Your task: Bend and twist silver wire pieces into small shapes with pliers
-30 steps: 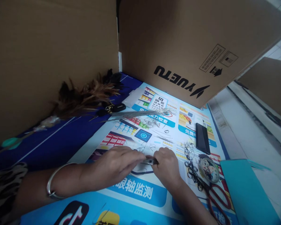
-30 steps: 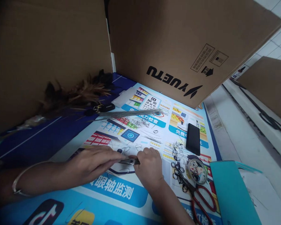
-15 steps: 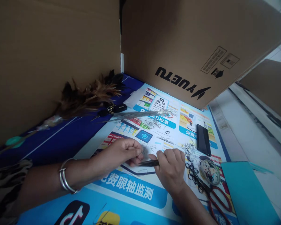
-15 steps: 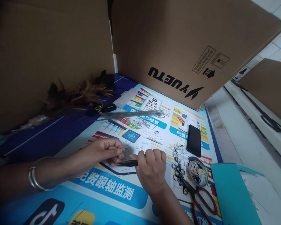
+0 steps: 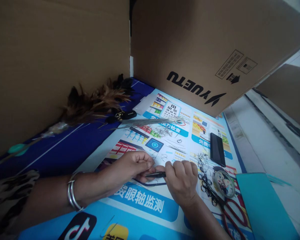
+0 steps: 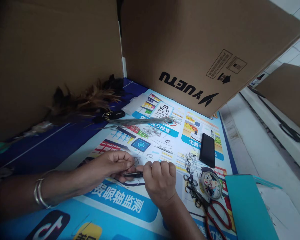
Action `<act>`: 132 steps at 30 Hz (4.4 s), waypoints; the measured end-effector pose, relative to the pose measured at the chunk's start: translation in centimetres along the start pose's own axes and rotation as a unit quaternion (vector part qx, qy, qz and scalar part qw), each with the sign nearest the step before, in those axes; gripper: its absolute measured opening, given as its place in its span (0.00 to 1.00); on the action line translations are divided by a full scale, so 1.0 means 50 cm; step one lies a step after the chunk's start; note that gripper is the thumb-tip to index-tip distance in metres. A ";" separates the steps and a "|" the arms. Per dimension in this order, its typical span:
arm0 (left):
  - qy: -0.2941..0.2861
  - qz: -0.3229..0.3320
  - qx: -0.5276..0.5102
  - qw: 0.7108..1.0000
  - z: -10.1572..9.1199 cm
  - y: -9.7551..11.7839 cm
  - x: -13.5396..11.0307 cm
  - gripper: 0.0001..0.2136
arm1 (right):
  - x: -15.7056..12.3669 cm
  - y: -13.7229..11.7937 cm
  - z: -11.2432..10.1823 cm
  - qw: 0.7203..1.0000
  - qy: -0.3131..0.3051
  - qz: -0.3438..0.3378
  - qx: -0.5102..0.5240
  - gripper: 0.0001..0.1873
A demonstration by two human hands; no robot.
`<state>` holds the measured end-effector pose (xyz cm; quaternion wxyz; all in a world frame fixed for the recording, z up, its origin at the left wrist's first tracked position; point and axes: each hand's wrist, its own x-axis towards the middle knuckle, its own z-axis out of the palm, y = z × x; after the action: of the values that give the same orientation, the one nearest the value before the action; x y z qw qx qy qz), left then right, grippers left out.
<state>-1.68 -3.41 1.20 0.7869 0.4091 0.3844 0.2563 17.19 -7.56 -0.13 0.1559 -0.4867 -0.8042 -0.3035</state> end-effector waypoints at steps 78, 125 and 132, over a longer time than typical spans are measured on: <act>0.029 0.557 0.624 0.547 -0.024 -0.030 -0.036 0.12 | -0.006 -0.007 0.023 0.966 -0.190 0.094 0.148 0.13; -0.120 0.196 0.769 0.596 -0.042 0.024 -0.038 0.07 | -0.017 0.024 0.060 0.947 -0.158 0.177 0.217 0.13; -0.138 0.194 0.760 0.604 -0.045 0.016 -0.030 0.04 | -0.015 0.025 0.059 0.945 -0.171 0.169 0.222 0.14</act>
<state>-4.44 -3.05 1.61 0.1680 0.9555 0.2389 -0.0415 18.81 -5.78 -2.36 0.1693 -0.6132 -0.7716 0.0007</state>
